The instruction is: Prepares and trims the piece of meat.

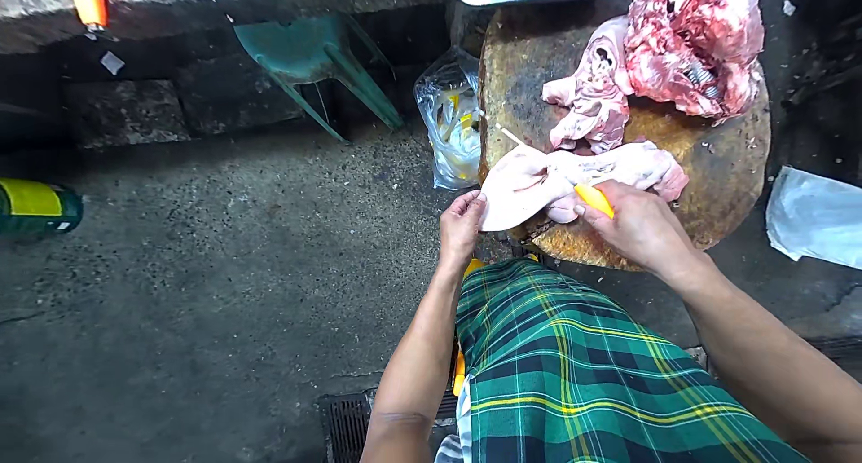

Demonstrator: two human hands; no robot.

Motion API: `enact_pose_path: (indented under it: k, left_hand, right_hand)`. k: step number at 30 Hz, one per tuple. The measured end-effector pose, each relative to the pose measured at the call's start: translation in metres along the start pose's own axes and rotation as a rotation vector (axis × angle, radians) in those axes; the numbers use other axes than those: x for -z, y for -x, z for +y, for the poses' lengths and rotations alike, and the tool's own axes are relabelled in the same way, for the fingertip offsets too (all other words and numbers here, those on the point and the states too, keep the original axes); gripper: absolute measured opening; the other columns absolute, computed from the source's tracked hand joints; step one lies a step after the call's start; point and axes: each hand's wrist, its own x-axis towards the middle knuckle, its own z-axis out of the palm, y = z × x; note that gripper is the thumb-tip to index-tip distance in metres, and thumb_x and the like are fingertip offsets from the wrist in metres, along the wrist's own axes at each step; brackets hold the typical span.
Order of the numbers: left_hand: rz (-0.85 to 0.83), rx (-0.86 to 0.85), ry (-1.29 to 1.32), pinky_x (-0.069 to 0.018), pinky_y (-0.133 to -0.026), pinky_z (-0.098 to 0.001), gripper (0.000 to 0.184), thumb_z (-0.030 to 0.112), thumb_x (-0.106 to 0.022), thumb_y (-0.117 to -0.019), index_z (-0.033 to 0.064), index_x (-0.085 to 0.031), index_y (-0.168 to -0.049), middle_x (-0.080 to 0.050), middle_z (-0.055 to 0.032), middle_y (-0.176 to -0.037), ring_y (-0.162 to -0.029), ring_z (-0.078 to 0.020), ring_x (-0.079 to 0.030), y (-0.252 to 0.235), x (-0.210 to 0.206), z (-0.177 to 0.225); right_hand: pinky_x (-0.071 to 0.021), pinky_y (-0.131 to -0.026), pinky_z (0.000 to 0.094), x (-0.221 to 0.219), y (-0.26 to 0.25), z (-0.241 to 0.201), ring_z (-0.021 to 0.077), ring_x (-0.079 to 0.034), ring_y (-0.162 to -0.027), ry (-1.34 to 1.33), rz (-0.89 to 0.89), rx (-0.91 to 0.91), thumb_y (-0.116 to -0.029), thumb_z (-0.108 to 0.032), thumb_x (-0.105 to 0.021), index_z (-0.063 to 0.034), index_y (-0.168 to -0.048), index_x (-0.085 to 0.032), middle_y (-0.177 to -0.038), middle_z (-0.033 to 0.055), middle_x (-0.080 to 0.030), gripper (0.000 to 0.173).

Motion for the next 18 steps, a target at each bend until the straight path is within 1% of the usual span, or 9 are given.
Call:
enact_pose_path:
  k: [1, 3, 5, 7, 10, 13, 15, 18]
  left_hand:
    - [0.006, -0.013, -0.017, -0.0604, -0.074, -0.0329, 0.026, 0.022, -0.063, -0.1035, 0.0028, -0.071, -0.119, -0.075, -0.0076, -0.094, -0.08, -0.0135, -0.07, 0.0, 0.0, 0.001]
    - [0.045, -0.054, -0.1, -0.0606, -0.072, -0.0325, 0.021, 0.022, -0.066, -0.1013, 0.0055, -0.075, -0.109, -0.075, -0.0047, -0.088, -0.075, -0.0118, -0.07, 0.004, -0.002, 0.004]
    - [0.109, -0.135, -0.225, -0.0607, -0.071, -0.0327, 0.018, 0.023, -0.07, -0.0985, 0.0082, -0.076, -0.106, -0.075, -0.002, -0.087, -0.074, -0.0101, -0.07, 0.01, -0.005, 0.006]
    - [0.182, -0.268, -0.355, -0.0616, -0.073, -0.0309, 0.016, 0.023, -0.07, -0.0968, 0.0088, -0.075, -0.103, -0.075, -0.0004, -0.089, -0.076, -0.0075, -0.07, 0.015, -0.007, 0.001]
    - [0.296, -0.469, -0.495, -0.06, -0.072, -0.027, 0.01, 0.016, -0.07, -0.0936, 0.0076, -0.074, -0.095, -0.073, -0.0008, -0.087, -0.076, -0.006, -0.069, 0.017, -0.011, -0.009]
    - [0.347, -0.544, -0.569, -0.0589, -0.069, -0.0273, 0.01, 0.016, -0.069, -0.0926, 0.0066, -0.073, -0.092, -0.071, -0.0019, -0.085, -0.074, -0.0077, -0.068, 0.019, -0.013, -0.012]
    - [0.362, -0.593, -0.588, -0.0583, -0.068, -0.027, 0.01, 0.015, -0.07, -0.0923, 0.006, -0.072, -0.093, -0.071, -0.0027, -0.085, -0.073, -0.0084, -0.067, 0.02, -0.014, -0.014]
    - [0.374, -0.642, -0.602, -0.0582, -0.068, -0.0269, 0.011, 0.016, -0.071, -0.093, 0.0056, -0.074, -0.096, -0.071, -0.0038, -0.084, -0.073, -0.0094, -0.067, 0.018, -0.014, -0.017]
  right_hand:
    - [-0.0583, -0.073, 0.0595, -0.004, 0.0, -0.005, 0.0341, -0.071, -0.084, 0.028, -0.015, 0.038, -0.1043, -0.047, -0.057, -0.0101, -0.118, -0.066, -0.096, 0.0133, -0.071, 0.04]
    - [-0.059, -0.073, 0.0566, -0.013, 0.002, -0.016, 0.0321, -0.071, -0.085, 0.068, -0.055, 0.095, -0.1049, -0.048, -0.054, -0.0101, -0.117, -0.066, -0.098, 0.0115, -0.07, 0.041]
    - [-0.0591, -0.07, 0.0539, -0.019, 0.004, -0.026, 0.0306, -0.071, -0.083, 0.1, -0.088, 0.139, -0.1051, -0.049, -0.053, -0.0113, -0.117, -0.066, -0.097, 0.01, -0.069, 0.041]
    - [-0.0595, -0.069, 0.0525, -0.023, 0.005, -0.034, 0.0299, -0.071, -0.081, 0.128, -0.128, 0.16, -0.1053, -0.049, -0.052, -0.0111, -0.117, -0.065, -0.096, 0.0094, -0.068, 0.042]
    - [-0.0586, -0.065, 0.05, -0.029, 0.004, -0.036, 0.0279, -0.069, -0.077, 0.14, -0.147, 0.183, -0.1053, -0.052, -0.049, -0.0123, -0.113, -0.064, -0.093, 0.0076, -0.067, 0.043]
    - [-0.0587, -0.065, 0.0494, -0.026, 0.004, -0.038, 0.0268, -0.069, -0.076, 0.149, -0.168, 0.204, -0.105, -0.054, -0.049, -0.0131, -0.111, -0.064, -0.092, 0.0068, -0.066, 0.043]
    - [-0.0588, -0.065, 0.0496, -0.024, 0.006, -0.04, 0.0276, -0.069, -0.076, 0.171, -0.162, 0.184, -0.105, -0.053, -0.05, -0.0129, -0.111, -0.064, -0.092, 0.0074, -0.066, 0.043]
    - [-0.0581, -0.066, 0.0531, -0.019, 0.005, -0.041, 0.0335, -0.07, -0.079, 0.204, -0.105, 0.1, -0.1057, -0.051, -0.05, -0.0097, -0.114, -0.065, -0.092, 0.012, -0.067, 0.044]
